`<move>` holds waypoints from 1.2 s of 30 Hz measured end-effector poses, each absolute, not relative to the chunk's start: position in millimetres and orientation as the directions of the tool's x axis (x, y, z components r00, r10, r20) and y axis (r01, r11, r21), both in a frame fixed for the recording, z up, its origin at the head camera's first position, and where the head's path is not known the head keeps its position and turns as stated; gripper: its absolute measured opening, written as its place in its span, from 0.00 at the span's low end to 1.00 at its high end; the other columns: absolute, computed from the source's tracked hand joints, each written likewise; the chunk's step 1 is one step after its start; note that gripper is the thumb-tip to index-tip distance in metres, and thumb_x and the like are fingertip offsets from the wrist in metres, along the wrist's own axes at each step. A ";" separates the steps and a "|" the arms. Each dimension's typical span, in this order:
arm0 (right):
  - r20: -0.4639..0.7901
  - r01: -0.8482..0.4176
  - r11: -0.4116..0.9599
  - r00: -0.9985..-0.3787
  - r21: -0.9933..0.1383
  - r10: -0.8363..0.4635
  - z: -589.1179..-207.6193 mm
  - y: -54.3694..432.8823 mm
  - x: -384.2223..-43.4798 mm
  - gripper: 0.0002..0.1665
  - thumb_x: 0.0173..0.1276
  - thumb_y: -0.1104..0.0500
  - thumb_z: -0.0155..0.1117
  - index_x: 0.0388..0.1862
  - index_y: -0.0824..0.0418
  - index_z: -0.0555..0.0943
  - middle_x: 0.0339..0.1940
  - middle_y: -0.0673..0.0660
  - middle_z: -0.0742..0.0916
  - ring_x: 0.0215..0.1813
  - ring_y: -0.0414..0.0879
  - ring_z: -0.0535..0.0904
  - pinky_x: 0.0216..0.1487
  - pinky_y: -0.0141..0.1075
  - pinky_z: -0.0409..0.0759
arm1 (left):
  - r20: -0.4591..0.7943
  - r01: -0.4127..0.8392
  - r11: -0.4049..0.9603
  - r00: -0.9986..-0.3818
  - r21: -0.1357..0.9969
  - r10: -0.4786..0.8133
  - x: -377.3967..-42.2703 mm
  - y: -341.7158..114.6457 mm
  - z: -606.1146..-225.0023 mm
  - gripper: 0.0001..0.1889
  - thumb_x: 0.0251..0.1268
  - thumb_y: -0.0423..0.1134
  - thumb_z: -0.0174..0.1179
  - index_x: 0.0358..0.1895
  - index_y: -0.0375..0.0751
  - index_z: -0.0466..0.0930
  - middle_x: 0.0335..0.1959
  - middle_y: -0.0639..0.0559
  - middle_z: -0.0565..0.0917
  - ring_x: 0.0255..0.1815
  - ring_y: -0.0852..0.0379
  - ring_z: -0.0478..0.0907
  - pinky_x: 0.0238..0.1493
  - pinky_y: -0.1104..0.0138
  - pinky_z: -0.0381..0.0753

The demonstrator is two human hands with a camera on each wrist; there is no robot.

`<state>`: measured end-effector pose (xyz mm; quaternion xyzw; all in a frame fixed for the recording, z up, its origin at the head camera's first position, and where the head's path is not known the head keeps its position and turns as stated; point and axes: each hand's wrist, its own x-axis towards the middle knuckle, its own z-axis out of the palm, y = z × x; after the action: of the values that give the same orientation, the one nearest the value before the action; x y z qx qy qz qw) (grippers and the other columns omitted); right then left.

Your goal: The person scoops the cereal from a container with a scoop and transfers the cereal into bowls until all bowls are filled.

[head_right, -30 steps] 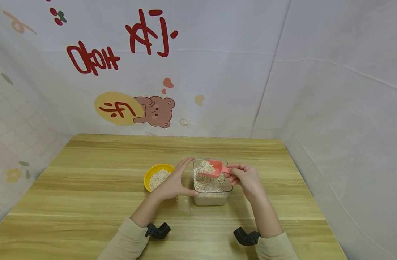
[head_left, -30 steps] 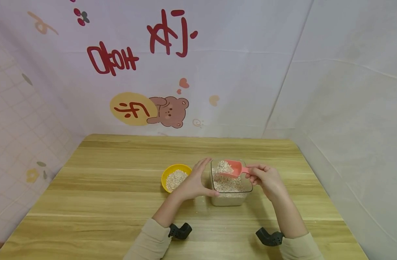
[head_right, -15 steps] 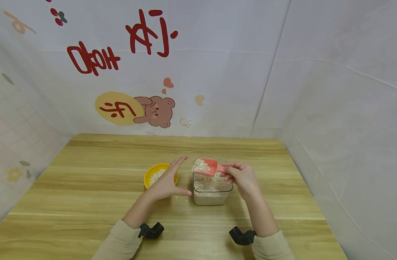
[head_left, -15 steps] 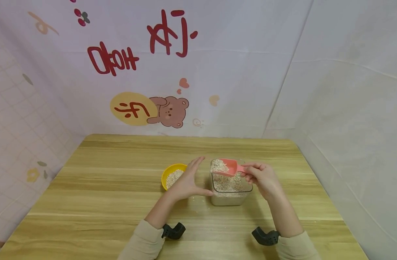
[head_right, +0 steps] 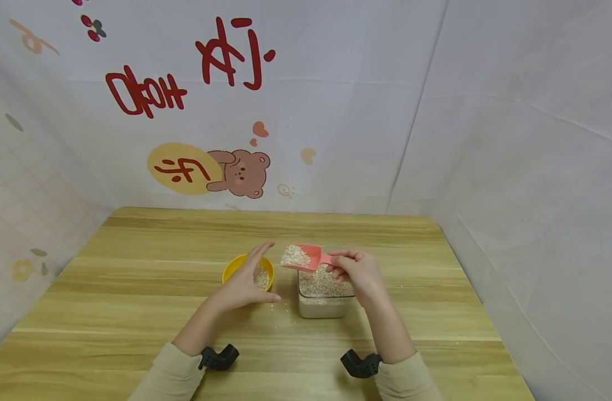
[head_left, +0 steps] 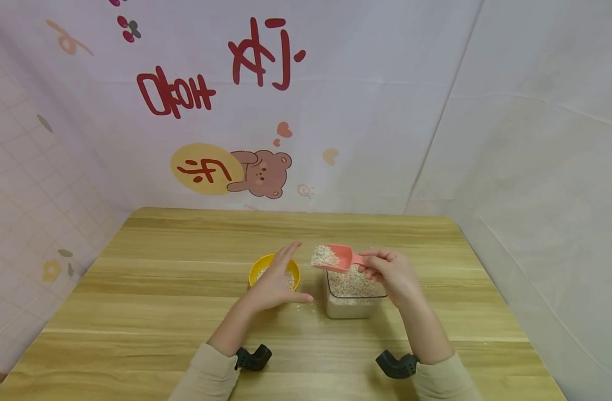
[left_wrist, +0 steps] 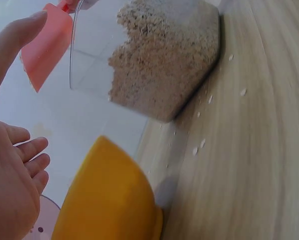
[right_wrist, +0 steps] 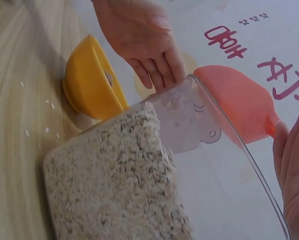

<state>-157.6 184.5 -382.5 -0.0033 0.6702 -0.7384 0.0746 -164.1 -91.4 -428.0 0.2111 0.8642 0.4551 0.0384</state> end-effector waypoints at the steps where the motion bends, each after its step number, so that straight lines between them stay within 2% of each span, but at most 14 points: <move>1: -0.094 0.105 -0.090 -0.989 -0.990 -0.116 -382.2 183.0 -157.8 0.12 0.68 0.70 0.56 0.47 0.76 0.78 0.22 0.56 0.85 0.20 0.39 0.76 0.22 0.26 0.76 | 0.121 0.321 0.497 -0.912 0.806 0.393 -164.0 -93.1 -427.9 0.63 0.34 0.58 0.78 0.77 0.55 0.47 0.76 0.50 0.49 0.74 0.48 0.49 0.67 0.44 0.55; 11: -0.075 0.092 -0.095 -0.983 -0.991 -0.165 -383.8 165.6 -163.1 0.15 0.67 0.71 0.56 0.49 0.83 0.75 0.21 0.56 0.84 0.19 0.38 0.76 0.22 0.27 0.76 | 0.095 0.265 0.463 -0.929 0.846 0.358 -161.6 -117.4 -432.6 0.63 0.34 0.55 0.79 0.76 0.56 0.46 0.77 0.48 0.46 0.74 0.46 0.47 0.65 0.42 0.57; 20: -0.080 0.096 -0.083 -0.981 -0.992 -0.178 -386.5 153.6 -169.0 0.14 0.67 0.71 0.56 0.48 0.79 0.77 0.22 0.57 0.84 0.20 0.39 0.76 0.21 0.27 0.75 | 0.066 0.227 0.488 -0.944 0.843 0.324 -159.5 -139.0 -439.3 0.62 0.37 0.49 0.79 0.77 0.51 0.46 0.76 0.44 0.46 0.74 0.42 0.44 0.64 0.38 0.53; 30: -0.108 0.116 -0.028 -0.973 -0.993 -0.205 -384.4 139.7 -177.9 0.13 0.67 0.69 0.58 0.47 0.77 0.79 0.24 0.59 0.84 0.20 0.41 0.77 0.24 0.31 0.78 | 0.098 0.263 0.499 -0.938 0.826 0.332 -161.9 -153.7 -451.5 0.63 0.37 0.51 0.79 0.77 0.47 0.45 0.76 0.40 0.46 0.74 0.39 0.43 0.63 0.36 0.52; 36: -0.121 0.124 -0.002 -0.972 -0.992 -0.201 -385.3 132.4 -181.0 0.12 0.66 0.69 0.60 0.45 0.75 0.80 0.24 0.61 0.84 0.19 0.42 0.77 0.22 0.32 0.78 | 0.088 0.263 0.507 -0.935 0.821 0.343 -163.0 -162.4 -457.0 0.63 0.37 0.53 0.79 0.76 0.43 0.46 0.75 0.39 0.47 0.74 0.39 0.44 0.64 0.37 0.51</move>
<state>-181.0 132.4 -385.3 -0.0276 0.6971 -0.7072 0.1145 -163.0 -162.4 -457.0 0.1748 0.8670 0.4646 0.0430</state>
